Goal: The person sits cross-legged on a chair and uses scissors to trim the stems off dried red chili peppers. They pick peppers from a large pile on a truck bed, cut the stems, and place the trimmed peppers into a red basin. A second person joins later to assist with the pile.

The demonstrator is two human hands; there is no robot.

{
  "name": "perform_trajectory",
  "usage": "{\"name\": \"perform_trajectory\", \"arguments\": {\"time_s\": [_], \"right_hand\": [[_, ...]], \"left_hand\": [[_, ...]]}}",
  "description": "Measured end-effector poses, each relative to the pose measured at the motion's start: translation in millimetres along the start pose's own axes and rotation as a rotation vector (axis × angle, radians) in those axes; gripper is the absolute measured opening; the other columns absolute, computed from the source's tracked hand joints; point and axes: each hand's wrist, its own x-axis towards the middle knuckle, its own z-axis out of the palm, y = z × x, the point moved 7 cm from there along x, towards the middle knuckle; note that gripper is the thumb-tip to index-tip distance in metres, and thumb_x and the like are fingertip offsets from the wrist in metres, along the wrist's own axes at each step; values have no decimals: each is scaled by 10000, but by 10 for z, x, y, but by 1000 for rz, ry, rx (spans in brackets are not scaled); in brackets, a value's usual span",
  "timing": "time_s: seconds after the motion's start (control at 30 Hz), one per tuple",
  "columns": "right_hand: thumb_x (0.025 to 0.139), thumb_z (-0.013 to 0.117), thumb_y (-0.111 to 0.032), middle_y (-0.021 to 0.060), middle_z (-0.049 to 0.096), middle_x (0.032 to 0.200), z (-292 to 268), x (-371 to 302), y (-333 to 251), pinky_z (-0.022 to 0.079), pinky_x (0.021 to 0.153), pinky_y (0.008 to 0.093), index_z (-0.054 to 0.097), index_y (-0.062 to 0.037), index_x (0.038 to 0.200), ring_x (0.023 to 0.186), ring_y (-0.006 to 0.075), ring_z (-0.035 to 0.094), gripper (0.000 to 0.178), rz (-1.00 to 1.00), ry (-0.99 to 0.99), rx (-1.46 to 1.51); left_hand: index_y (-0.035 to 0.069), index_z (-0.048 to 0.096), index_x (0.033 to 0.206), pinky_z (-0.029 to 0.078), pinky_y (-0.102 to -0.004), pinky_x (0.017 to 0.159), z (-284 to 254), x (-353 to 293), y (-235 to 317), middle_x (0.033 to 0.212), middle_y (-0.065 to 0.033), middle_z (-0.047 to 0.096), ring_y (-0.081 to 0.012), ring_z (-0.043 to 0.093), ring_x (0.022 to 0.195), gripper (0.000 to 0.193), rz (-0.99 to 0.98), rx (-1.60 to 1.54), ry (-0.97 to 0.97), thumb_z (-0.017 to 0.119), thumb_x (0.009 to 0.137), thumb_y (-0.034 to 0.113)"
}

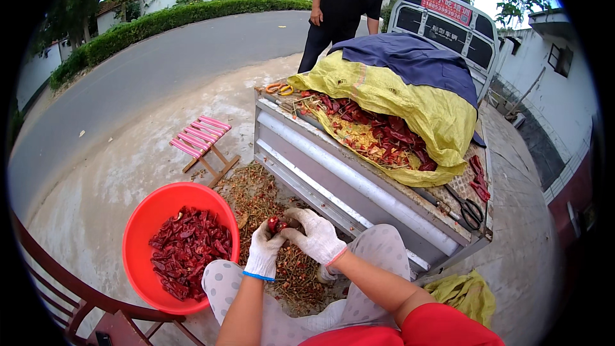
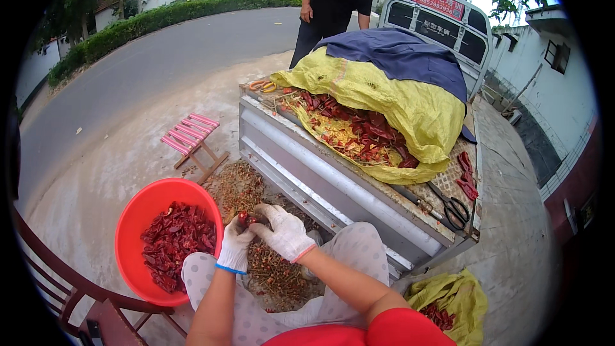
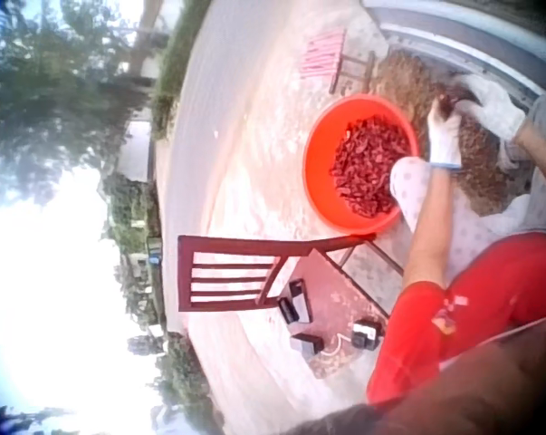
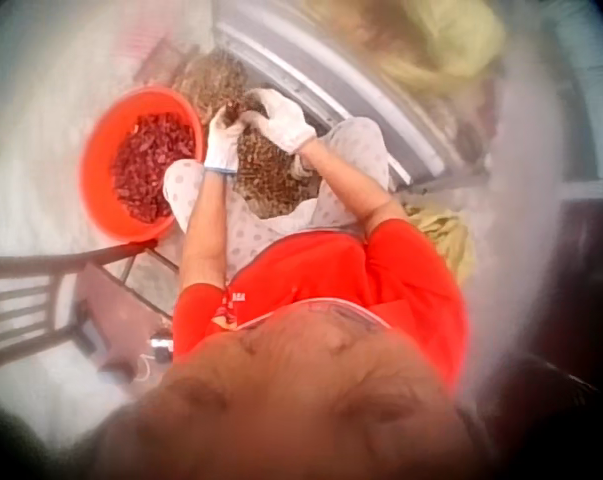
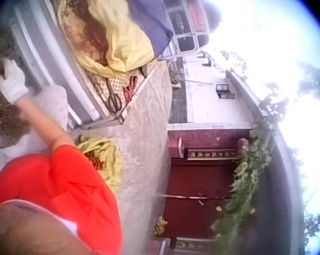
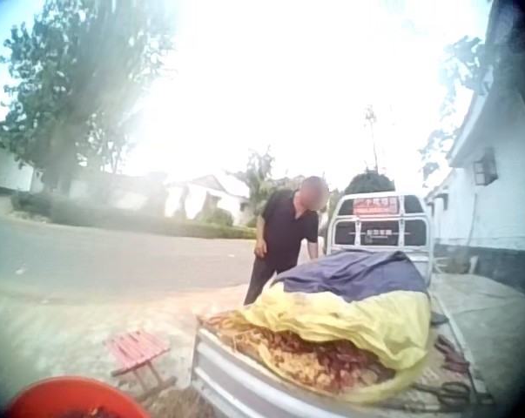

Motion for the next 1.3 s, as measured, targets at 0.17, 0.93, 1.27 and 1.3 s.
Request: {"name": "perform_trajectory", "arguments": {"time_s": [0.17, 0.93, 1.27, 1.3], "right_hand": [[863, 611, -477, 171, 603, 1095, 18, 0, -64, 517, 860, 461, 628, -176, 1204, 984, 381, 637, 454, 42, -56, -150], [892, 631, -267, 189, 674, 1042, -154, -22, -119, 517, 865, 401, 674, -44, 1058, 997, 355, 650, 282, -96, 84, 203], [865, 684, -187, 137, 694, 1040, 122, -167, 115, 506, 870, 315, 674, -7, 1089, 953, 201, 666, 287, 205, -19, 429], [866, 687, -177, 131, 695, 1042, 129, -187, 189, 506, 870, 313, 675, -6, 1087, 952, 193, 665, 280, 213, -9, 439]], "left_hand": [[13, 574, 1231, 536, -315, 880, -14, 22, -121, 1097, -60, 657, -164, 641, 998, 414, 90, 132, -115, 633, 830, -70], [196, 415, 1390, 529, -439, 820, -349, 6, 219, 1274, -145, 580, -318, 624, 1073, 702, -6, -555, -95, 665, 862, 585], [-93, 532, 1161, 566, -385, 702, -1445, 85, 105, 1065, -183, 636, -269, 624, 828, 602, 206, -1416, 150, 436, 1017, 483], [-95, 529, 1160, 558, -420, 787, -1353, 45, 174, 1086, -198, 629, -291, 626, 899, 623, 148, -1390, 346, 432, 1013, 502]]}}
